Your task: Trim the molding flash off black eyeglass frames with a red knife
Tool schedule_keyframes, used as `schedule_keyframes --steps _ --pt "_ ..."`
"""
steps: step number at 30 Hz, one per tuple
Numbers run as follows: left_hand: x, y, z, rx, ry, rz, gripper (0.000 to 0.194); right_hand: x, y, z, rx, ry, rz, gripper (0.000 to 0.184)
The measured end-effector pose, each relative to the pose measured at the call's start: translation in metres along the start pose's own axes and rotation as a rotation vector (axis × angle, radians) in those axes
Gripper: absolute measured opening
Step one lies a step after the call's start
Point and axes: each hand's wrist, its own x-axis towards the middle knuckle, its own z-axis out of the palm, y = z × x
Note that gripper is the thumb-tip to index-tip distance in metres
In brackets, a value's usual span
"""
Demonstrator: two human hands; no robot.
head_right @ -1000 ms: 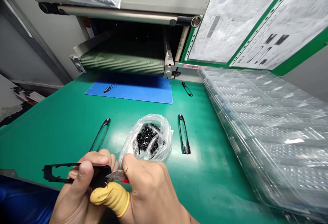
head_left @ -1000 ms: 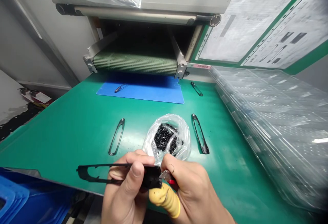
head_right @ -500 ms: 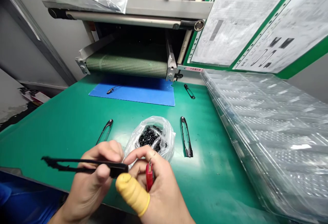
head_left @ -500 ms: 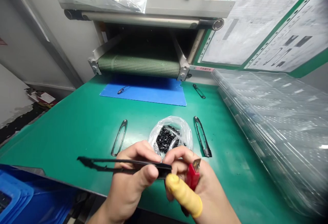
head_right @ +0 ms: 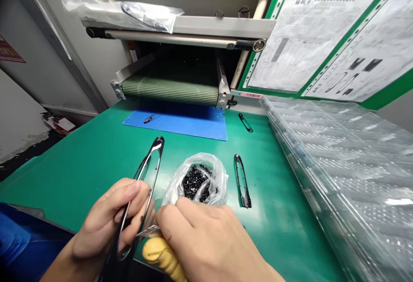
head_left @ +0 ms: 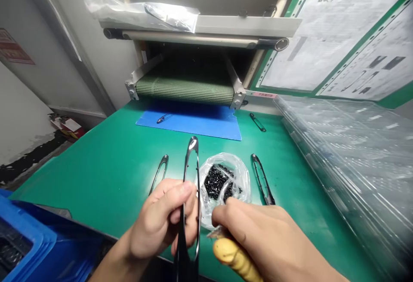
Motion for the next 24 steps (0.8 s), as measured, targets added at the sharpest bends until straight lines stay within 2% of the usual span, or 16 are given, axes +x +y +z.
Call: schedule_keyframes --steps 2,5,18,24 --pt "-0.0032 -0.0006 0.0026 -0.032 -0.065 -0.045 0.047 0.0022 -0.0029 -0.0036 -0.072 -0.060 -0.015 0.021" --pt "-0.0050 -0.0012 0.0035 -0.063 -0.122 -0.084 0.048 0.0033 -0.0033 0.0002 -0.102 -0.080 -0.036 0.014" --pt "-0.0070 -0.0051 0.0035 -0.008 -0.104 -0.165 0.051 0.0009 -0.0030 0.0031 -0.091 -0.074 -0.013 0.015" --pt "-0.0075 -0.0063 0.0044 -0.049 -0.072 -0.189 0.050 -0.0010 0.0005 0.0046 -0.116 -0.060 -0.019 0.015"
